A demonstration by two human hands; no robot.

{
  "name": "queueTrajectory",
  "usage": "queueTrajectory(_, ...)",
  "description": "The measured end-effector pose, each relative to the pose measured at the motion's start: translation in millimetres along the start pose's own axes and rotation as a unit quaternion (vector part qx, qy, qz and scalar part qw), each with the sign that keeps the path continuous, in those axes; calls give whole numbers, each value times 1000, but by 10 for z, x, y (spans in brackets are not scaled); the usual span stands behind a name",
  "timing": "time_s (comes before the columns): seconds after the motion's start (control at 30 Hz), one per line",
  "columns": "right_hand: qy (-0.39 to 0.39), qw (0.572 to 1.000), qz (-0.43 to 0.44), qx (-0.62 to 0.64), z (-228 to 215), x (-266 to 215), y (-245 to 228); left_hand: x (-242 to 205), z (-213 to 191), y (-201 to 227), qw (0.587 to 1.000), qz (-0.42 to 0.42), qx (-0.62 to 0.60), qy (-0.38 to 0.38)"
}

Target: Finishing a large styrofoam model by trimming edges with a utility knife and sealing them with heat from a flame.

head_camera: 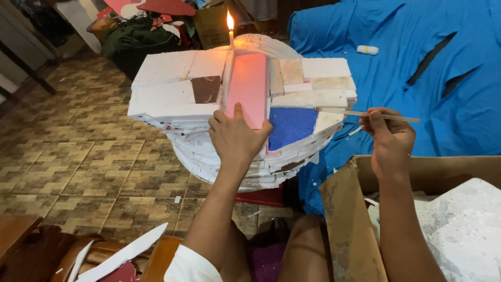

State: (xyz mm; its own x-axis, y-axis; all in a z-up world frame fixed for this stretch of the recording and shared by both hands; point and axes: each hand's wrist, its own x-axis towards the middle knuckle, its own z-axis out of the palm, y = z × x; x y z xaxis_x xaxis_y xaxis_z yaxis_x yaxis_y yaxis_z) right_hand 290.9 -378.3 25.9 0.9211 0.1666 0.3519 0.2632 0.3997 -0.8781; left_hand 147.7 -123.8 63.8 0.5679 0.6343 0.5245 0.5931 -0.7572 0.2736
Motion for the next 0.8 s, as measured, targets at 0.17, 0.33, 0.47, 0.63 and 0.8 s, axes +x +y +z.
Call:
queueTrajectory(0.17, -7, 1000, -1, 8, 1, -27, 28, 23, 33, -1, 1000, 3, 8, -1)
queueTrajectory(0.33, -6, 1000, 7, 14, 4, -18, 78, 12, 153, -26, 999, 13, 30, 26)
queueTrajectory(0.47, -14, 1000, 4, 16, 21, -50, 78, -3, 161, -23, 999, 2, 53, 1)
queueTrajectory(0.63, -25, 999, 0, 33, 16, -73, 88, 4, 155, -16, 998, -2, 69, -3)
queueTrajectory(0.8, -22, 999, 1, 28, 5, -68, 105, 41, 87, 6, 992, -7, 102, -69)
